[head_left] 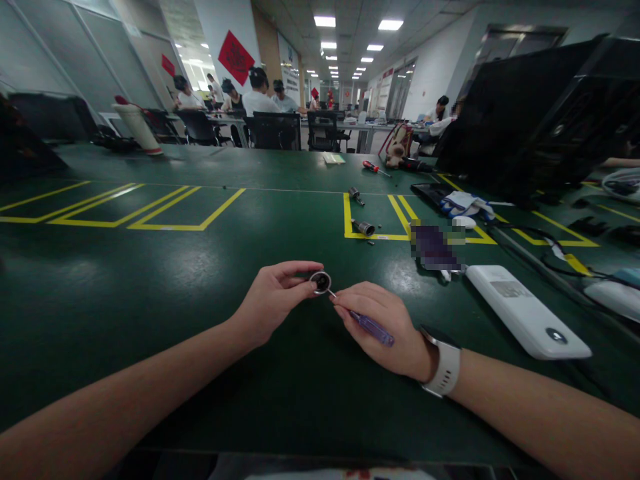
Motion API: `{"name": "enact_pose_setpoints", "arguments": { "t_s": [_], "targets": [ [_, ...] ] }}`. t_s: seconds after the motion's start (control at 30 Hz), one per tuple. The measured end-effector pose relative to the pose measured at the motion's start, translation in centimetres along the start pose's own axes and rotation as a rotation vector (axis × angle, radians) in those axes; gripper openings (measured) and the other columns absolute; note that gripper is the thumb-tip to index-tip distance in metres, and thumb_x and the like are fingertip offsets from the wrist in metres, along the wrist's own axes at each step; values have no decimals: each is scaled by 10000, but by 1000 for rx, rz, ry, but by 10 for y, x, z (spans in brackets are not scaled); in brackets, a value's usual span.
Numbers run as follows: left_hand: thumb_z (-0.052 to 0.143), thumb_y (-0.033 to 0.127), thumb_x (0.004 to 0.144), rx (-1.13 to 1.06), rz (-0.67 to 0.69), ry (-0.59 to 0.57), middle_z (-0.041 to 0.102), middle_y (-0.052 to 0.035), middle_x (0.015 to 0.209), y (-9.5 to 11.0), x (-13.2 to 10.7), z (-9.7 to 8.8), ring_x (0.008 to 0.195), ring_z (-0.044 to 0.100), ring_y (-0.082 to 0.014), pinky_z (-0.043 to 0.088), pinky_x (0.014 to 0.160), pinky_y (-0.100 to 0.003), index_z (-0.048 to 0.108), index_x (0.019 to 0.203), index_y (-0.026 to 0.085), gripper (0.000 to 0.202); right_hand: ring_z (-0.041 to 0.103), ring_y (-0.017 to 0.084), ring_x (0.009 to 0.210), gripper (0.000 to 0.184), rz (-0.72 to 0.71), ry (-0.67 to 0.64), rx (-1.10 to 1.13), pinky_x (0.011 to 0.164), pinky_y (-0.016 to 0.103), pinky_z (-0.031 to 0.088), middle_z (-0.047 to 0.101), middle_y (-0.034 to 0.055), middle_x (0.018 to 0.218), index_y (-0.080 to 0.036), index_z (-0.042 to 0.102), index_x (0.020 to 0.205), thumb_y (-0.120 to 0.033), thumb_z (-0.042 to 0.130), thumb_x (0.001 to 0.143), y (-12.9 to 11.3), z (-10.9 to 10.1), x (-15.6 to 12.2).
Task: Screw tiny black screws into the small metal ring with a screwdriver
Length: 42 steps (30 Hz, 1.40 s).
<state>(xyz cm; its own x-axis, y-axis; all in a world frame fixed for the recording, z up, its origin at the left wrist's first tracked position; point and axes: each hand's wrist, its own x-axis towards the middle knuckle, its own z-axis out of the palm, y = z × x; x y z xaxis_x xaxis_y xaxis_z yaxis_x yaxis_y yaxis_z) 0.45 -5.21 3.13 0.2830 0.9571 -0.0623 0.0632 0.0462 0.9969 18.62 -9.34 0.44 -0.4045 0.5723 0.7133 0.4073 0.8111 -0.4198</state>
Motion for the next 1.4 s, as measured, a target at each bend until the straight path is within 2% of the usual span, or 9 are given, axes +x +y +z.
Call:
{"name": "enact_pose_setpoints", "arguments": {
  "t_s": [0.13, 0.4, 0.6, 0.9, 1.2, 1.4],
  "targets": [
    [684, 156, 663, 9, 26, 9, 720, -49, 895, 1, 1, 0, 806, 670, -164, 543, 764, -279, 655, 960, 125, 300, 612, 163, 829, 243, -37, 10, -9, 733, 323, 523, 667, 88, 917, -159, 566, 1057, -96, 529, 825, 0, 0, 0],
    [664, 151, 681, 53, 39, -11, 722, -30, 824, 0, 0, 0, 760, 671, -141, 547, 734, -250, 662, 921, 126, 241, 611, 161, 828, 220, -24, 17, -25, 738, 329, 527, 667, 83, 912, -161, 567, 1036, -101, 521, 829, -1, 0, 1],
    [666, 146, 669, 90, 63, -25, 727, -41, 858, 0, -1, 0, 794, 679, -160, 557, 767, -282, 666, 917, 123, 250, 611, 157, 838, 198, -30, 1, -17, 755, 319, 523, 670, 87, 919, -143, 576, 1016, -105, 536, 826, -1, 1, 0],
    [646, 169, 670, 173, 87, 37, 729, -56, 862, 2, -1, 2, 783, 684, -180, 565, 747, -298, 683, 876, 119, 216, 623, 165, 839, 191, -83, -1, -55, 746, 316, 530, 675, 99, 906, -132, 572, 1001, -87, 534, 820, -4, -1, 1],
    [635, 166, 669, 184, 114, 12, 727, -59, 845, 0, -1, 0, 769, 684, -175, 563, 737, -297, 672, 880, 112, 221, 628, 174, 853, 172, -107, -24, -93, 765, 334, 534, 679, 100, 913, -135, 573, 984, -89, 531, 823, -4, 1, 1],
    [624, 164, 672, 198, 118, 24, 727, -60, 826, 2, -2, 2, 757, 685, -177, 568, 715, -296, 670, 875, 109, 215, 632, 174, 832, 181, -142, 21, -106, 750, 333, 539, 684, 107, 889, -122, 570, 979, -70, 542, 808, -4, 2, 0]
  ]
}}
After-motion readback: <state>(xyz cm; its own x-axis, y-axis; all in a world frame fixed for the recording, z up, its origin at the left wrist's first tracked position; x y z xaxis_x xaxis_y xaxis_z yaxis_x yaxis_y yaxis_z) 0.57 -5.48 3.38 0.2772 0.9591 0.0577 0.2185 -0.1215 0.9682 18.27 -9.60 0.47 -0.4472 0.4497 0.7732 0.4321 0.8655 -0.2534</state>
